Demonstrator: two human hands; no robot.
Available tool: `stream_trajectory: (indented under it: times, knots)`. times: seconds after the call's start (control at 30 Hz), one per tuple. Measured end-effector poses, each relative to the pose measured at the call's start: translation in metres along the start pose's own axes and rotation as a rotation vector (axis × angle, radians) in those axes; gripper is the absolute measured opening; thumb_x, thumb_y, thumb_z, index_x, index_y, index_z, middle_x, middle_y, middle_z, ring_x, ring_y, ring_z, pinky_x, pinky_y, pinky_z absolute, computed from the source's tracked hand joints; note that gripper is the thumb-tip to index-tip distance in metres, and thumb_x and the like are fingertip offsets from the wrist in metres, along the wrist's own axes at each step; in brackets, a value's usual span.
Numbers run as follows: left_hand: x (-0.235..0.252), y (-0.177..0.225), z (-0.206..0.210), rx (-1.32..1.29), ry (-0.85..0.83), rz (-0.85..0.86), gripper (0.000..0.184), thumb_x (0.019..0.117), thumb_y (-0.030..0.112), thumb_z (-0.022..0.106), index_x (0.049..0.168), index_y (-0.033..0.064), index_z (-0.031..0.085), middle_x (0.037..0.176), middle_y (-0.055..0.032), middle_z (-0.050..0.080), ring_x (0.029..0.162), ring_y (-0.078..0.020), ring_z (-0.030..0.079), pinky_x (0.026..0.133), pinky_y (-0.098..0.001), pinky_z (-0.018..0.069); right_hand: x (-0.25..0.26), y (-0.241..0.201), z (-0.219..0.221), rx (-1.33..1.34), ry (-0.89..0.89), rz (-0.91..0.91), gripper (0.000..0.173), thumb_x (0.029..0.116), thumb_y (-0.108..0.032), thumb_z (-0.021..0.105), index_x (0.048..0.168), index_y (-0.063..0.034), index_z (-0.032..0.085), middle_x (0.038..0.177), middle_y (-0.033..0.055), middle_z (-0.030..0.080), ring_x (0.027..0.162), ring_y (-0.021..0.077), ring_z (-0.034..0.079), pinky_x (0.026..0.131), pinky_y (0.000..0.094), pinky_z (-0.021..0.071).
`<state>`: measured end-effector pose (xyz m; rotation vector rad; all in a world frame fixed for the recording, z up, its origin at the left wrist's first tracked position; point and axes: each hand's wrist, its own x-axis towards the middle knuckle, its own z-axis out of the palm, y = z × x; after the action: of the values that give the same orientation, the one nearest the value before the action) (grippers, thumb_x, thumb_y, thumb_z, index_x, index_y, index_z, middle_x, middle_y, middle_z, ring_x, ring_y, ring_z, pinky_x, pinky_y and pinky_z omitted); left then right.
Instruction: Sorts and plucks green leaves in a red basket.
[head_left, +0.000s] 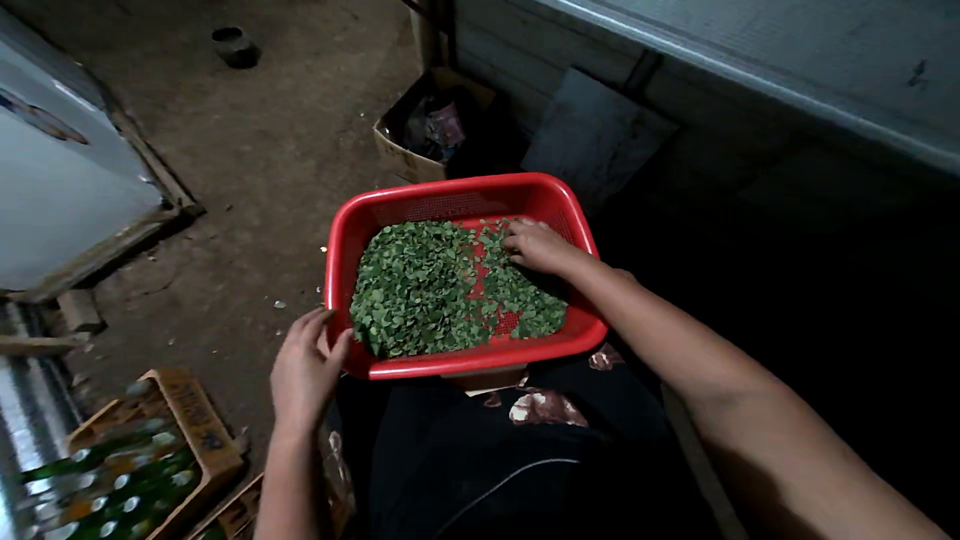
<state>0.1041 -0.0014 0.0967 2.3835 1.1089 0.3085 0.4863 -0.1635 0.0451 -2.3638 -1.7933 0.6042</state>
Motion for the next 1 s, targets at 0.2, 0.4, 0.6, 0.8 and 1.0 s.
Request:
stream_trajectory:
  times: [0.2, 0.4, 0.6, 0.8, 1.0]
  knots:
    - [0.007, 0.049, 0.045, -0.155, -0.128, 0.236, 0.031, 0.0981, 0.022, 0.066, 0.121, 0.0024, 0.072, 0.129, -0.0167, 0.068, 0.120, -0.0321, 0.066, 0.103, -0.0531, 0.0510, -0.044, 0.004, -0.006, 0.339, 0.106, 0.077, 0.014, 0.0970, -0.009, 0.068, 0.105, 0.0009, 0.072, 0.103, 0.0188, 0.072, 0.100, 0.0352, 0.069, 0.093, 0.0590, 0.0526]
    - [0.023, 0.106, 0.080, -0.339, -0.293, 0.324, 0.025, 0.1013, 0.022, 0.062, 0.112, 0.0037, 0.076, 0.111, -0.0110, 0.074, 0.105, -0.0218, 0.071, 0.098, -0.0426, 0.0547, -0.077, -0.027, -0.016, 0.764, 0.064, 0.193, 0.014, 0.0979, -0.008, 0.067, 0.105, 0.0037, 0.067, 0.095, 0.0120, 0.068, 0.085, 0.0155, 0.065, 0.083, 0.0363, 0.0552]
    - [0.036, 0.135, 0.099, -0.464, -0.336, 0.315, 0.024, 0.1000, 0.024, 0.065, 0.107, 0.0037, 0.075, 0.105, -0.0089, 0.074, 0.099, -0.0166, 0.071, 0.095, -0.0386, 0.0563, -0.087, -0.053, -0.015, 0.928, 0.066, 0.149, 0.012, 0.0966, -0.005, 0.066, 0.104, 0.0037, 0.066, 0.093, 0.0060, 0.067, 0.084, 0.0068, 0.064, 0.082, 0.0265, 0.0549]
    - [0.037, 0.138, 0.102, -0.456, -0.382, 0.277, 0.024, 0.0998, 0.025, 0.065, 0.109, 0.0048, 0.075, 0.107, -0.0082, 0.074, 0.099, -0.0154, 0.071, 0.094, -0.0386, 0.0559, -0.084, -0.065, -0.015, 0.836, 0.063, 0.127, 0.014, 0.0976, -0.010, 0.067, 0.105, 0.0020, 0.067, 0.093, 0.0069, 0.066, 0.081, 0.0079, 0.061, 0.079, 0.0275, 0.0529]
    - [0.046, 0.147, 0.109, -0.503, -0.423, 0.229, 0.019, 0.0998, 0.022, 0.065, 0.104, 0.0050, 0.074, 0.098, -0.0061, 0.072, 0.089, -0.0122, 0.068, 0.086, -0.0357, 0.0555, -0.087, -0.062, -0.017, 0.801, 0.103, 0.123, 0.015, 0.0976, -0.010, 0.067, 0.106, 0.0018, 0.067, 0.094, 0.0078, 0.066, 0.082, 0.0087, 0.062, 0.080, 0.0281, 0.0531]
